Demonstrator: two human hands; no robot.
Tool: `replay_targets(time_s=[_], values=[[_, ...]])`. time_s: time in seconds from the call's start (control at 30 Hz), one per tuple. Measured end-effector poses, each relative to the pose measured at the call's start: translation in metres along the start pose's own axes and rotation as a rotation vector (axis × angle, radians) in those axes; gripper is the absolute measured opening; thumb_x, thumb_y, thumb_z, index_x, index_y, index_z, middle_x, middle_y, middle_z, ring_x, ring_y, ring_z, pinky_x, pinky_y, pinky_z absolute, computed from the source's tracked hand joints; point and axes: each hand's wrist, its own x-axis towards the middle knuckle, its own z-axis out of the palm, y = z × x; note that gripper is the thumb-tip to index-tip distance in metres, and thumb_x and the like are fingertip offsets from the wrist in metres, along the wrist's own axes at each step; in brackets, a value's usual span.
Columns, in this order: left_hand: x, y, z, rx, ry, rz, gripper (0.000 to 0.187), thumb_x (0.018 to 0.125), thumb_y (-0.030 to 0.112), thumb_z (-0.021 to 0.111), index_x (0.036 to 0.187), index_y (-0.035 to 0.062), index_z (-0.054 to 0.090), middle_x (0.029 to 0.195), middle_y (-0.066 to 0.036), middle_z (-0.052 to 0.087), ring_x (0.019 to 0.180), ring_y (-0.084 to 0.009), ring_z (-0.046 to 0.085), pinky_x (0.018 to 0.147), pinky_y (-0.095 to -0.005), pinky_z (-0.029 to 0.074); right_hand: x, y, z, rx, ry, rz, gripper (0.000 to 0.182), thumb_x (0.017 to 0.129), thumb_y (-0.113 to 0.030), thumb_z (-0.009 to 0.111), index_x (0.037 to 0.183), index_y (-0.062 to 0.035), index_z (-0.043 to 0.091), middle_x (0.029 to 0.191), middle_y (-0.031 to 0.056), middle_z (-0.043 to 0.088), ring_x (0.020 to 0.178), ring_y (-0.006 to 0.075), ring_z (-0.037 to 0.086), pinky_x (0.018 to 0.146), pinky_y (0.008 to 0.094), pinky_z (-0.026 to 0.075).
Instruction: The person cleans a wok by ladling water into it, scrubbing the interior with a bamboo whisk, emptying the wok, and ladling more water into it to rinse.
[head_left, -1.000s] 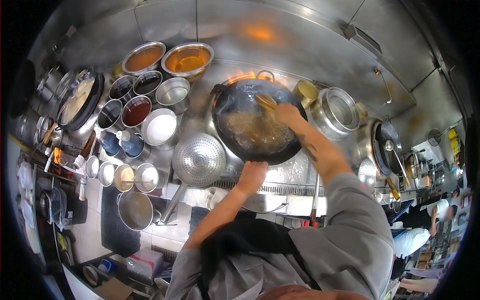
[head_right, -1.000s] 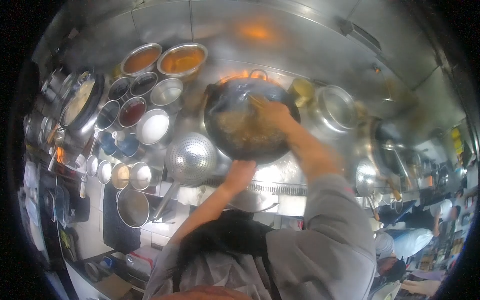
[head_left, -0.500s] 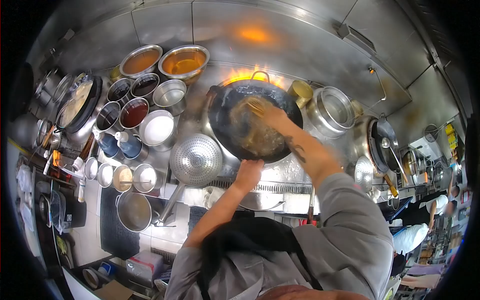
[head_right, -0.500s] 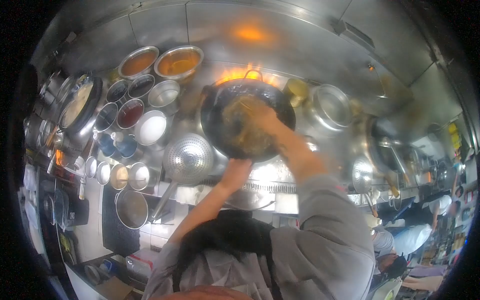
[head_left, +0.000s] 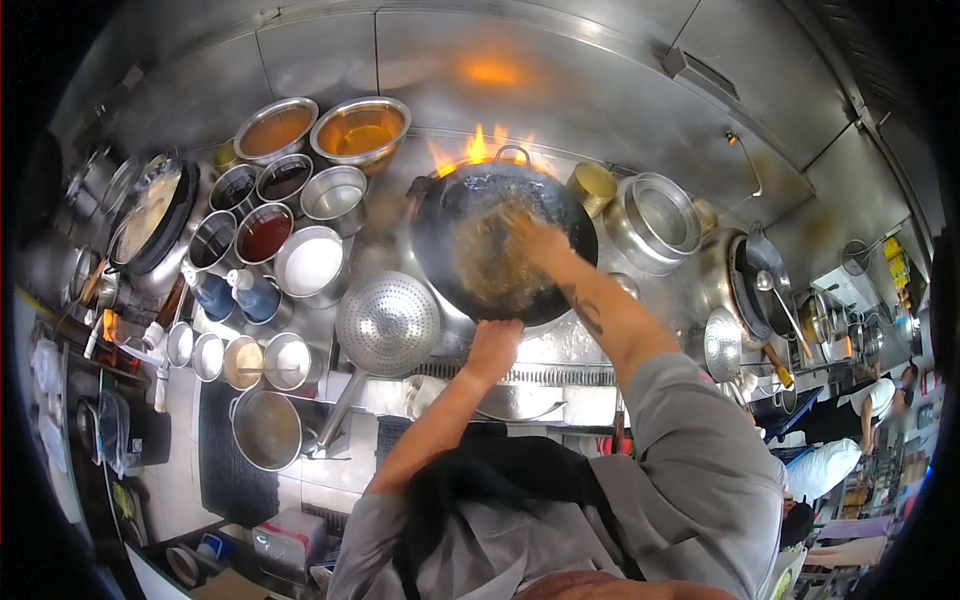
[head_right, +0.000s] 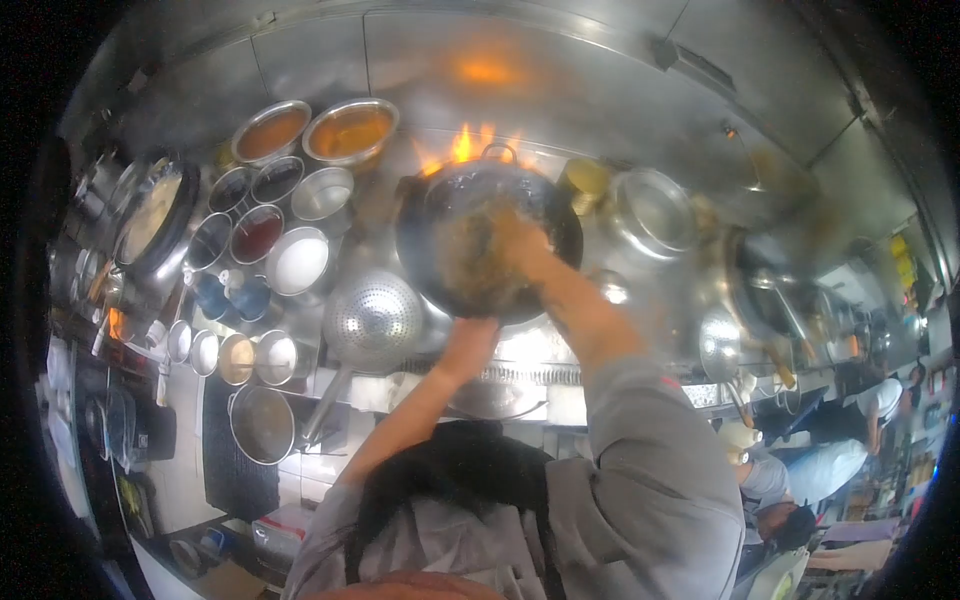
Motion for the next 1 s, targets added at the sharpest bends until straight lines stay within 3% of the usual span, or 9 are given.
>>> replay_targets(time_s=[0.17,0.3,0.4,0.5,0.63,0.77,0.87,0.93,1.0], values=[[-0.006,-0.002,-0.004,-0.007,-0.012,0.015,0.01,0.088,0.015,0.057,0.08,0.0085,0.055,0.073,-0.01,0.063,0.073,-0.0304,0.062,0.069,-0.0452,0.04,-0.041,0.034,0.016,-0.141,-0.101,-0.077,0.028,0.085,-0.029,0.062,0.09,-0.0029,0.071,0.093,0.02,0.072,0.092,0.0327,0.071,0.077,0.0429,0.057],[-0.003,-0.005,-0.006,0.014,0.0,0.024,0.01,0.087,0.016,0.057,0.08,0.0085,0.055,0.072,-0.01,0.063,0.072,-0.0302,0.062,0.069,-0.0448,0.041,0.023,0.065,0.009,-0.066,0.009,0.022,0.037,0.082,-0.036,0.065,0.093,-0.0017,0.071,0.095,0.0214,0.071,0.093,0.0335,0.07,0.081,0.0438,0.056],[-0.003,-0.007,0.001,0.052,-0.008,0.032,0.009,0.086,0.015,0.057,0.081,0.0083,0.056,0.072,-0.011,0.063,0.071,-0.0306,0.062,0.069,-0.0448,0.041,0.025,0.0,-0.028,0.306,0.133,-0.071,0.043,0.08,-0.04,0.063,0.096,-0.0008,0.071,0.096,0.0252,0.069,0.088,0.0364,0.07,0.079,0.0444,0.056],[-0.004,-0.002,0.004,0.065,0.031,0.028,0.007,0.085,0.014,0.057,0.081,0.0082,0.057,0.072,-0.011,0.064,0.071,-0.0308,0.063,0.069,-0.0449,0.042,0.033,-0.03,0.011,0.251,-0.003,-0.039,0.04,0.079,-0.038,0.063,0.095,-0.0023,0.072,0.095,0.0274,0.068,0.09,0.038,0.069,0.079,0.0459,0.055],[-0.004,-0.002,-0.003,0.038,0.024,0.015,0.007,0.085,0.014,0.055,0.081,0.0082,0.057,0.071,-0.011,0.064,0.071,-0.0309,0.063,0.07,-0.0449,0.042,-0.02,-0.017,0.036,-0.103,0.222,-0.419,0.035,0.08,-0.034,0.063,0.092,-0.0033,0.073,0.089,0.0246,0.069,0.086,0.0387,0.069,0.077,0.0473,0.055],[-0.002,-0.002,-0.004,0.007,0.031,0.022,0.006,0.085,0.013,0.055,0.081,0.0084,0.057,0.071,-0.011,0.064,0.072,-0.0308,0.063,0.069,-0.0453,0.041,-0.015,0.001,-0.005,0.131,0.028,-0.221,0.032,0.083,-0.031,0.061,0.092,-0.0018,0.072,0.092,0.0231,0.069,0.085,0.0386,0.069,0.076,0.0477,0.055],[-0.003,-0.006,0.003,0.033,0.0,0.014,0.006,0.085,0.013,0.055,0.081,0.0084,0.057,0.071,-0.011,0.063,0.074,-0.0306,0.063,0.069,-0.0455,0.041,0.019,-0.015,-0.001,0.095,-0.012,-0.103,0.047,0.089,-0.037,0.056,0.125,-0.0074,0.055,0.115,0.0203,0.064,0.106,0.0339,0.062,0.091,0.044,0.049],[-0.004,-0.007,0.007,0.082,-0.035,0.008,0.005,0.084,0.012,0.055,0.082,0.0083,0.057,0.072,-0.011,0.063,0.075,-0.0305,0.063,0.07,-0.0454,0.041,0.031,-0.015,0.04,-0.041,0.147,-0.077,0.047,0.089,-0.036,0.056,0.126,-0.0072,0.055,0.115,0.0204,0.064,0.107,0.0336,0.062,0.092,0.0429,0.049],[-0.002,-0.003,0.0,0.024,-0.014,0.001,0.011,0.087,0.015,0.056,0.081,0.0063,0.058,0.072,-0.014,0.064,0.073,-0.0349,0.063,0.07,-0.0485,0.043,0.011,-0.006,0.074,-0.11,0.334,-0.18,0.035,0.085,-0.031,0.059,0.105,-0.0031,0.065,0.101,0.0222,0.068,0.095,0.0357,0.067,0.083,0.0437,0.054]])
